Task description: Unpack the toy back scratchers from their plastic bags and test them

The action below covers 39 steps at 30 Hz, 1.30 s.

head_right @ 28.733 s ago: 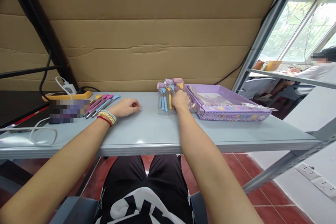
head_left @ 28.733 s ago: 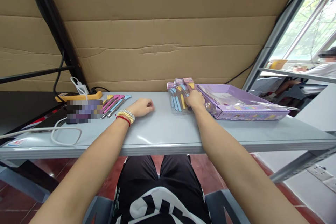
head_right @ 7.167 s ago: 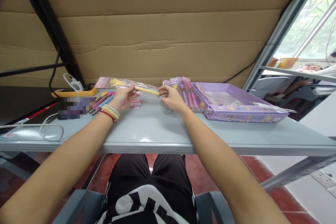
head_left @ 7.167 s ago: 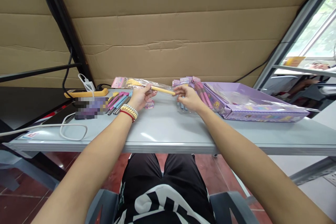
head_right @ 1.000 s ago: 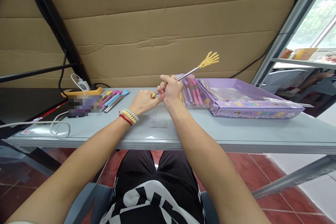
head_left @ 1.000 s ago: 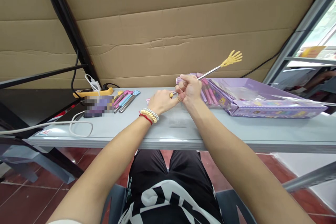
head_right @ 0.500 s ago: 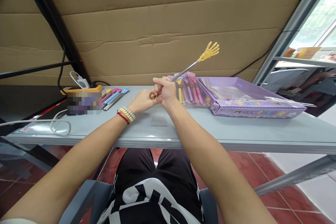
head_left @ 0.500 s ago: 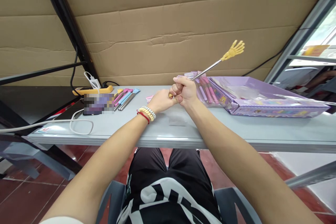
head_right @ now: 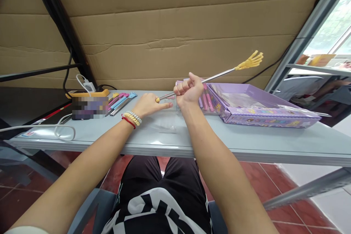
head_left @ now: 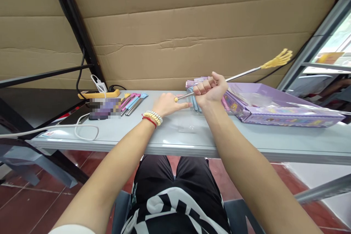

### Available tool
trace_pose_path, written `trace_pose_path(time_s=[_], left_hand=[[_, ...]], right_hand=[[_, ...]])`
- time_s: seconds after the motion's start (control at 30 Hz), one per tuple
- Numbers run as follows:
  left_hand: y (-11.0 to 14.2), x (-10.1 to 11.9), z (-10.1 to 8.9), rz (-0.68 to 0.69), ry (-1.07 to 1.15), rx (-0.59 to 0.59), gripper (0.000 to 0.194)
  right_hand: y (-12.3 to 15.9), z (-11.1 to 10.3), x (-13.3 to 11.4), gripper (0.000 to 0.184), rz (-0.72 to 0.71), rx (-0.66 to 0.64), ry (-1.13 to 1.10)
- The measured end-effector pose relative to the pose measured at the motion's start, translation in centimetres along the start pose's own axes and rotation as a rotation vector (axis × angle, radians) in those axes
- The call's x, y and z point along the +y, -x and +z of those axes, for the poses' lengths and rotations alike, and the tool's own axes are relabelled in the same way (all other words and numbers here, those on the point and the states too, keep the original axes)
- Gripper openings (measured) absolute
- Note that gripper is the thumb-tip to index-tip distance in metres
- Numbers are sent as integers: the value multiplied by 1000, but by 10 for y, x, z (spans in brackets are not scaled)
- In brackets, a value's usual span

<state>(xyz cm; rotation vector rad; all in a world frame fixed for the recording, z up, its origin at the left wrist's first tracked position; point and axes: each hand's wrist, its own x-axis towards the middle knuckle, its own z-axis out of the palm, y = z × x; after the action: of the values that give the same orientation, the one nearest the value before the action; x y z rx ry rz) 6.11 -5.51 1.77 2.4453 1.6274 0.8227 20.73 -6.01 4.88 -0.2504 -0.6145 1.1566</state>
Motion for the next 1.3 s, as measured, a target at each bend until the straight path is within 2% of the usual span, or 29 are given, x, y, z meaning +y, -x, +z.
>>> trace_pose_path(time_s=[0.2,0.3,0.4,0.47,0.53,0.6,0.67,0.7,0.77,0.87,1.0,1.1,1.2,1.3], left_hand=[[-5,-8,-5,88,-41,1,53],[-7,-10,-9,113,51,-112,56],[-7,-19,-15,80,158,-270,58],[-6,-29,-19,27,158,-306,55],[-6,-40,-23,-22,147,-246,48],[-5,-46,-24,-39,218,-109,41],[-4,-44,-23,0,368,-6,36],[-4,-41,-21,38,445,4,37],[-2,-32,-17,125,539,-36,42],[0,-20,-11,228,559,-121,41],[1,-20,-8,210,548,-237,37],[-1,-30,-12,147,589,-262,34],[-3,-41,-18,97,649,-307,31],[-2,-45,-23,27,704,-320,30]], right_hand=[[2,-1,-4,51,-24,-52,-26],[3,-1,-5,53,-15,-116,-4],[0,-7,-19,52,-3,-188,-11],[-4,-14,-33,48,-49,-160,-55],[-11,-22,-46,48,-112,-68,-90],[-16,-26,-51,50,-118,2,-83],[-18,-27,-46,52,-62,6,-69],[-18,-25,-40,53,-17,-15,-65],[-15,-20,-25,54,79,-72,-54],[-10,-14,-3,57,184,-148,8],[-9,-12,4,53,268,-195,130],[-17,-17,-11,49,216,-112,112],[-31,-31,-35,50,-6,145,-11],[-47,-51,-57,45,-125,363,-37]])
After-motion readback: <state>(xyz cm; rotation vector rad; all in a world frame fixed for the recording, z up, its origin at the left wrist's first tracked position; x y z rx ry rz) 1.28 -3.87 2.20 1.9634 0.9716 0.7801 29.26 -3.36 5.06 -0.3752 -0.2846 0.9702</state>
